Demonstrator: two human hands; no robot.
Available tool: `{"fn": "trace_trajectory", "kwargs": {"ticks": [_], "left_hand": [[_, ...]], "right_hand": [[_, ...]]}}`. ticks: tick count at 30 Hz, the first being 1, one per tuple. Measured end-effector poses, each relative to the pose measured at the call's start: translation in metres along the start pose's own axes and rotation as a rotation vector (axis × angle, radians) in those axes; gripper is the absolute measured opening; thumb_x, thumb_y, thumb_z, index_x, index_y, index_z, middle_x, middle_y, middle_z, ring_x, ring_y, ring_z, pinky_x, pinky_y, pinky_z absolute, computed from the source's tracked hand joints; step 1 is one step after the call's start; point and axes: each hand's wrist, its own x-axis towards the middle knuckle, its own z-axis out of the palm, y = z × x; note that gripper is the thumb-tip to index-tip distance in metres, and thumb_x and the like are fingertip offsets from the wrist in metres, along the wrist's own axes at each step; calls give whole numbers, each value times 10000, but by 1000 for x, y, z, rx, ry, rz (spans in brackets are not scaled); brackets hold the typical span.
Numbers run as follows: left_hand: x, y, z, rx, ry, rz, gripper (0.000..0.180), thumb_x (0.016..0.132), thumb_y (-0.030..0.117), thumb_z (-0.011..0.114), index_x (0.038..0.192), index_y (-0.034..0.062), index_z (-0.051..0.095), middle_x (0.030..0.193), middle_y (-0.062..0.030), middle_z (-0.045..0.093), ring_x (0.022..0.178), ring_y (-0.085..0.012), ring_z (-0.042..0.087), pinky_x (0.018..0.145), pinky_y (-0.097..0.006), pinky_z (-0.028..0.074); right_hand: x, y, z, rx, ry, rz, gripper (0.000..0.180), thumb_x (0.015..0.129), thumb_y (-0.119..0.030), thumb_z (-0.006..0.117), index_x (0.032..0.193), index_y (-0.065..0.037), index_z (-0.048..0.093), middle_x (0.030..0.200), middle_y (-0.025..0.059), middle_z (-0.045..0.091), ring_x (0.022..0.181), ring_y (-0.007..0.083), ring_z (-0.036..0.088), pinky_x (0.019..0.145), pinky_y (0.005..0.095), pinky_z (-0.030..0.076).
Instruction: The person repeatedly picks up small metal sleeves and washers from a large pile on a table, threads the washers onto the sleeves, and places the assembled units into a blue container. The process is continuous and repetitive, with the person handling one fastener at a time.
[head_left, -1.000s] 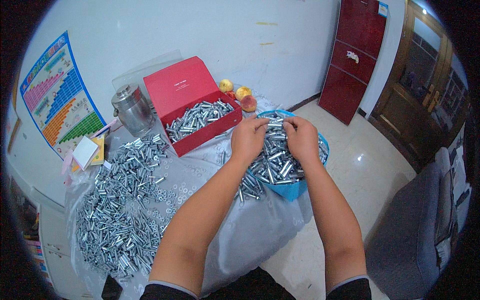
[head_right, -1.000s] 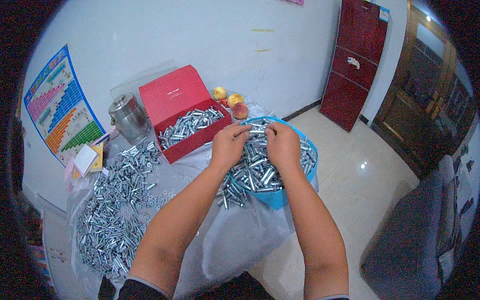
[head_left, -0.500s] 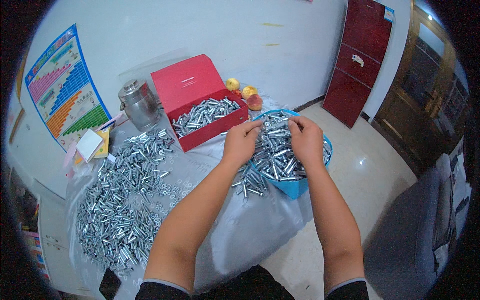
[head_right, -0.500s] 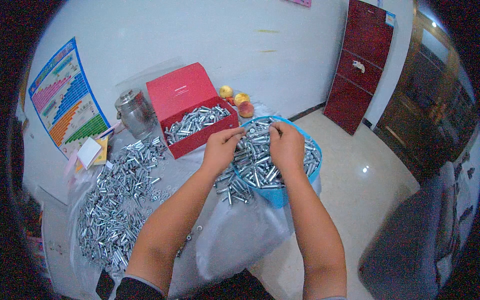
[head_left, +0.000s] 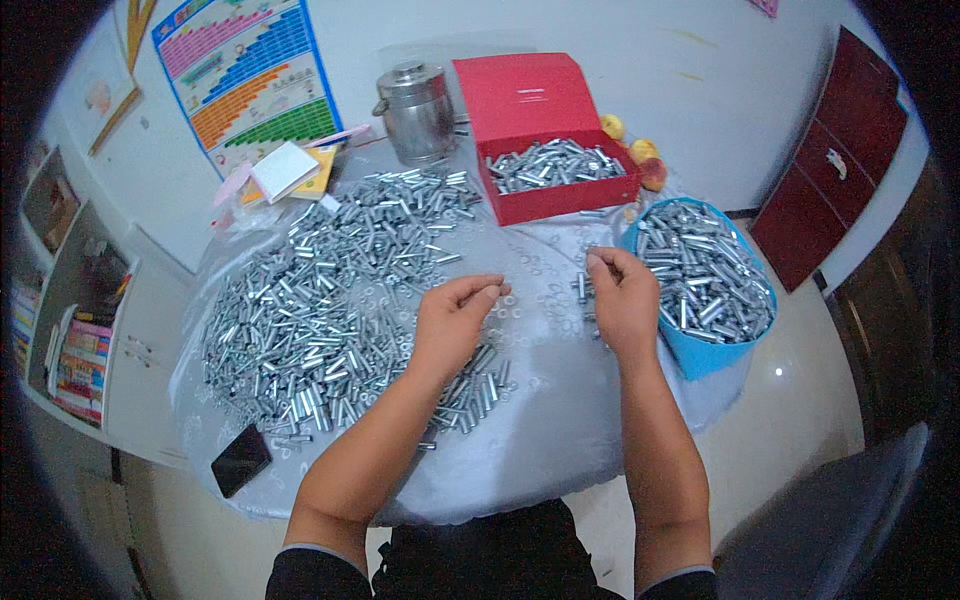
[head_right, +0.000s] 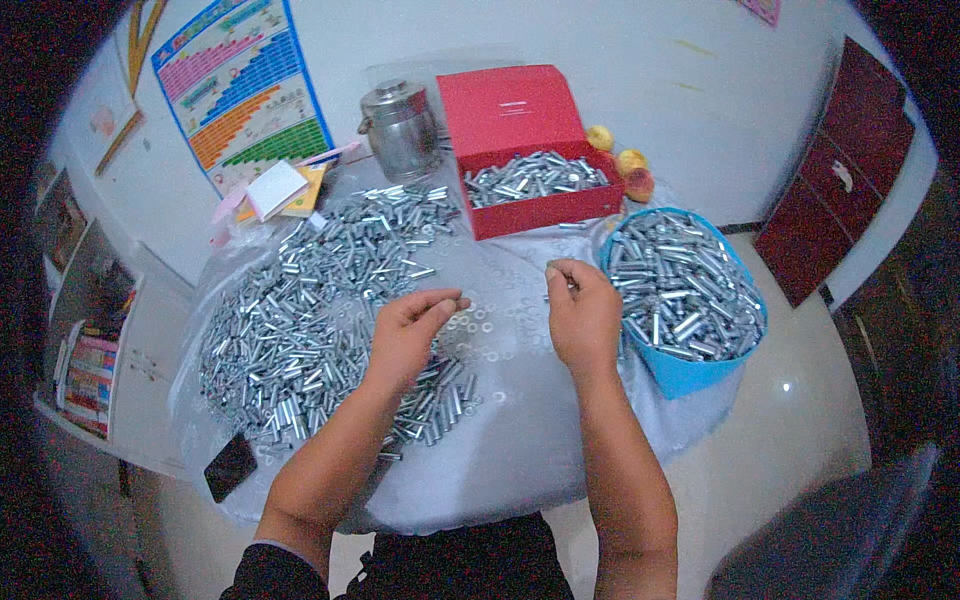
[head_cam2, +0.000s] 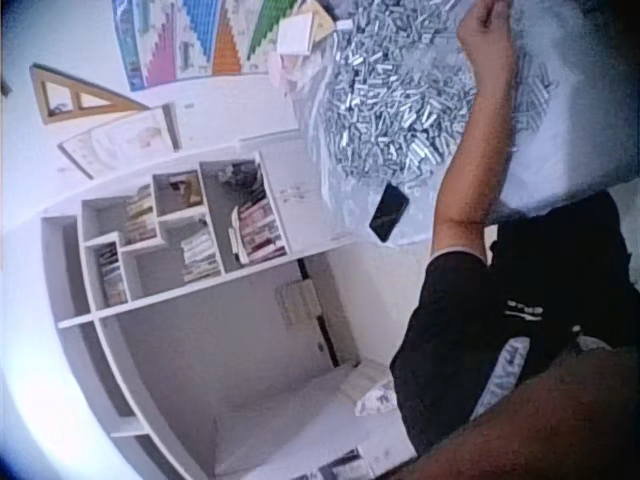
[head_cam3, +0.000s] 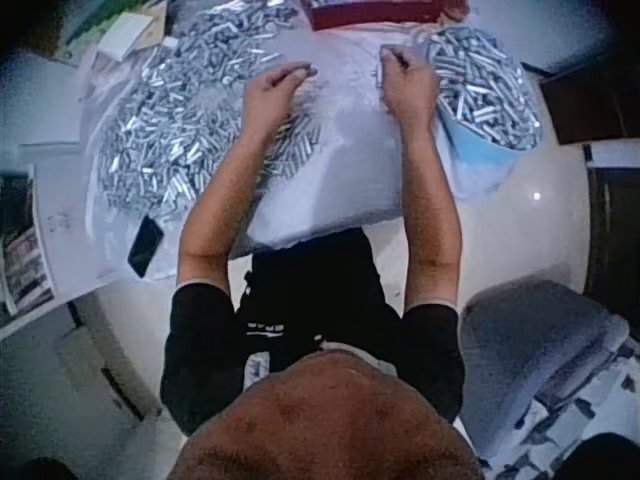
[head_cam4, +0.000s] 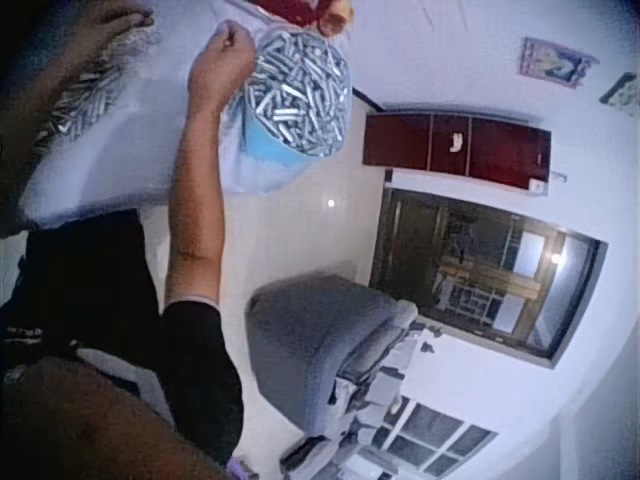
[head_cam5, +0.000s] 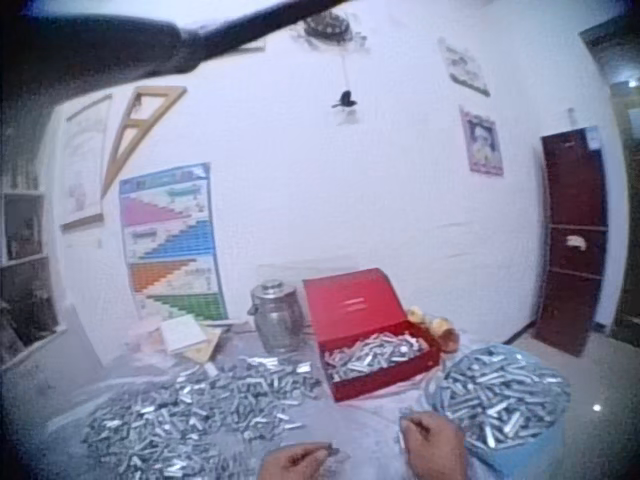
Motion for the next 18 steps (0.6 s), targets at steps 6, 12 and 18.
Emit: {"fn": "trace_trajectory", "kwargs": {"ticks": [6,12,18], "left_hand": [[-26,-16,-68,23,182,-33,234,900,102,603,1074,-41,668,986,-103,710,926,-152,645,870,-273,470],[-38,-26,-105,-32,362,2,211,902,88,599,1058,-35,672,980,-108,710,917,-157,646,868,-279,471],[-44,-39,-128,-58,515,36,182,898,68,606,1022,-49,670,959,-116,708,880,-153,653,845,-270,479]], "right_hand": [[-18,-9,61,139,-114,11,190,867,-133,617,964,18,679,891,170,675,794,238,660,741,319,503],[-34,-14,118,153,-171,-40,179,862,-114,637,956,32,681,730,40,635,660,89,548,623,250,446],[-36,-26,150,49,-331,-102,188,810,-158,638,910,-5,683,885,179,666,837,316,642,770,390,499]]}}
